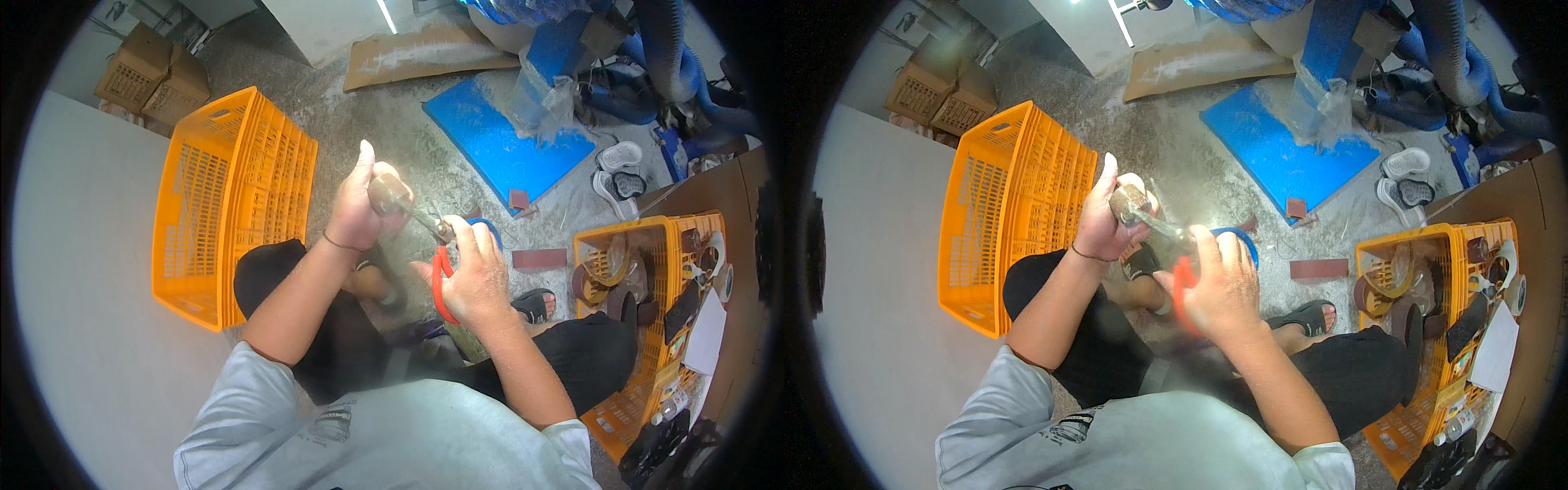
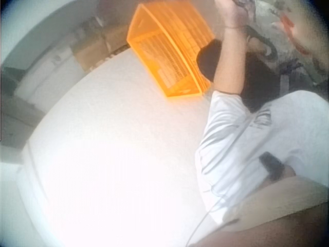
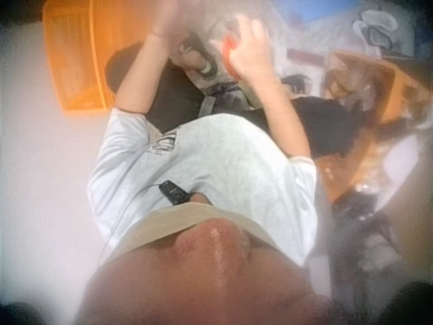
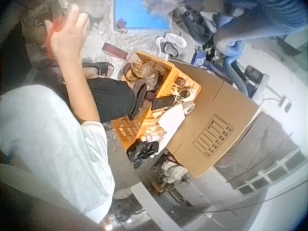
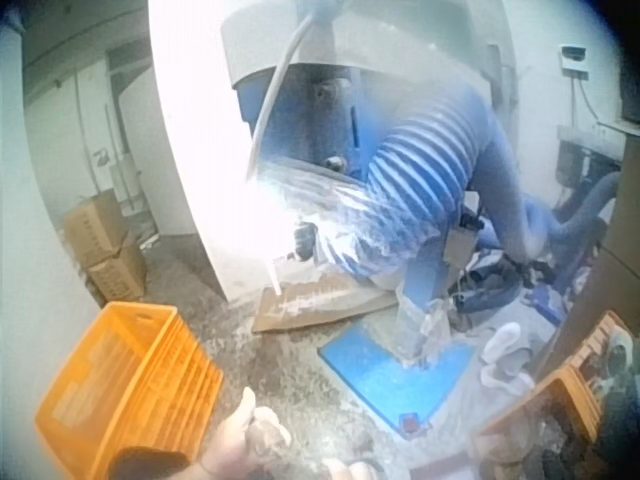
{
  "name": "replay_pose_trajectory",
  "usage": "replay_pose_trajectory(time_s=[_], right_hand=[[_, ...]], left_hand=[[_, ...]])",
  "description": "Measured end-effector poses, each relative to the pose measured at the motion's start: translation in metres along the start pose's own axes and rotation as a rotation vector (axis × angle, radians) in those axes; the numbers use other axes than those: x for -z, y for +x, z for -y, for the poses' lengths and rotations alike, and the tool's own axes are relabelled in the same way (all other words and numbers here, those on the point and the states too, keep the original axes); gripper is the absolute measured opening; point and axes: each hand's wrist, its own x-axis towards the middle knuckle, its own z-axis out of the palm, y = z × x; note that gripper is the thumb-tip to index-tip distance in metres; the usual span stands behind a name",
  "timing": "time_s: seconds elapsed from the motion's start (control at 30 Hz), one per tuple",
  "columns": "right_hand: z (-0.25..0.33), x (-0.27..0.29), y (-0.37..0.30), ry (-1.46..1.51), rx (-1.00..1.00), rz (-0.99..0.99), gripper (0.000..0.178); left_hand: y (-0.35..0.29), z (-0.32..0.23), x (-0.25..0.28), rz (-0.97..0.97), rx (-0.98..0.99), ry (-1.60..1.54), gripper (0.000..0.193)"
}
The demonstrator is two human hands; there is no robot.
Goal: The person sits on the floor and uses scissors to cut a small transparent plastic piece, then cuts a rectangular sandpaper sheet. The person also handles a roll of tape and a yellow sponge, placing items on the floor or into a nearby yellow basket.
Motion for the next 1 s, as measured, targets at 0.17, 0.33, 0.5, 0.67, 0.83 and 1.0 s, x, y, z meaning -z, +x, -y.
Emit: replay_pose_trajectory(time_s=[0.17,0.33,0.5,0.67,0.83,1.0], right_hand=[[-0.001,0.001,0.004,-0.027,0.073,0.035,0.053],[-0.005,0.0,0.002,-0.049,0.123,0.047,0.046],[-0.003,0.001,0.0,-0.031,0.067,0.156,0.039],[0.007,0.007,0.0,0.262,0.003,0.153,0.029],[0.008,0.018,0.002,0.633,-0.229,0.342,0.022],[-0.006,0.021,-0.006,1.664,-0.653,0.704,0.026]], left_hand=[[-0.008,0.001,-0.001,0.092,0.119,-0.078,0.073],[-0.01,-0.007,-0.002,-0.042,0.276,0.041,0.071],[-0.008,-0.007,0.001,-0.062,0.275,0.006,0.068],[-0.006,-0.001,0.004,0.007,0.093,0.042,0.06],[-0.003,0.001,0.005,0.036,0.018,0.093,0.053],[-0.004,-0.001,0.002,0.173,0.025,0.039,0.054]])
